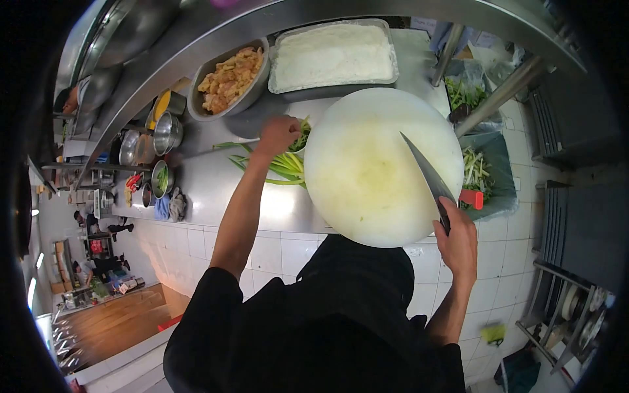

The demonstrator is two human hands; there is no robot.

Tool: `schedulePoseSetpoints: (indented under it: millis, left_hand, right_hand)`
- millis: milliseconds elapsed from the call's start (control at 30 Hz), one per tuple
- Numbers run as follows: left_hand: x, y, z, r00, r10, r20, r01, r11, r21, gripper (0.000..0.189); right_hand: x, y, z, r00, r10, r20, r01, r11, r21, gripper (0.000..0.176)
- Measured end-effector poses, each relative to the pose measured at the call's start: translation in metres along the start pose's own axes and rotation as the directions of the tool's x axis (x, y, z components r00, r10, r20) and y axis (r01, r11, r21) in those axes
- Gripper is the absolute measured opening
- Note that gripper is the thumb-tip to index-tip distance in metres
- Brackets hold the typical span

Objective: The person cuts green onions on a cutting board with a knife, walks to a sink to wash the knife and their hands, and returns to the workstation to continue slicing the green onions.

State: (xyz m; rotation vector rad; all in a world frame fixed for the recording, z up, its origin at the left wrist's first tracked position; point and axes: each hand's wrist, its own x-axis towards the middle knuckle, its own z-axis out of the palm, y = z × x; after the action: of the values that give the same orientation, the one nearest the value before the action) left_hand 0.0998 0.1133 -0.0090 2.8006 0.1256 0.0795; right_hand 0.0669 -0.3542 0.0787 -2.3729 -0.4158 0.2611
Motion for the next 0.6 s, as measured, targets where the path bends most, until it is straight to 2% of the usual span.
schedulePoseSetpoints:
  millis: [100,167,233,300,333,367,467,533,567,600]
  left_hand:
    - [-0.003,-0.014,0.035,0.999,0.003,0.054,-0.003,1.000,-0.016,0.015]
    - [-0.004,-0.021,0.039,0.998,0.031,0.047,-0.026,0.995,-0.099,0.015]
    - [-0.004,-0.011,0.016,0.998,0.043,0.055,-0.040,0.997,-0.060,0.015]
    - [-0.004,-0.006,-0.003,0.999,-0.049,0.016,0.050,0.991,-0.128,0.015]
    - [0.001,-0.005,-0.010,0.984,-0.154,0.086,0.168,0.966,-0.198,0.015]
    - [0.007,-0.003,-0.015,0.984,-0.154,0.089,0.169,0.965,-0.199,0.015]
    - [0.018,0.000,-0.018,0.988,-0.150,0.026,0.152,0.969,-0.195,0.015]
    - [0.020,0.004,-0.009,1.000,-0.004,-0.016,0.002,0.995,-0.102,0.014]
    - [0.017,0.002,-0.002,1.000,-0.001,-0.012,-0.001,0.995,-0.105,0.014]
    - [0.012,0.003,0.004,0.999,0.034,0.019,-0.034,0.999,-0.030,0.015]
  right_hand:
    - [-0.001,-0.001,0.000,1.000,-0.005,0.015,0.005,1.000,-0.006,0.047]
    - [-0.001,0.000,0.000,1.000,0.010,0.017,-0.010,1.000,-0.011,0.048]
    - [-0.003,0.004,0.002,1.000,-0.013,-0.027,0.013,0.999,0.034,0.049]
    - [-0.003,0.002,0.002,1.000,-0.004,-0.018,0.004,0.999,0.041,0.049]
    - [-0.003,0.001,0.002,1.000,-0.001,-0.011,0.002,0.999,0.052,0.049]
    - [-0.003,0.000,0.001,1.000,0.002,-0.010,-0.001,0.999,0.051,0.049]
    - [-0.002,-0.002,0.000,1.000,-0.019,0.012,0.019,1.000,0.019,0.049]
    - [-0.003,-0.002,0.000,1.000,-0.027,0.005,0.027,0.999,0.017,0.048]
    - [-0.003,-0.002,0.000,1.000,-0.021,0.005,0.021,1.000,0.015,0.048]
    - [-0.003,-0.001,0.000,0.999,-0.040,-0.003,0.040,0.999,0.010,0.048]
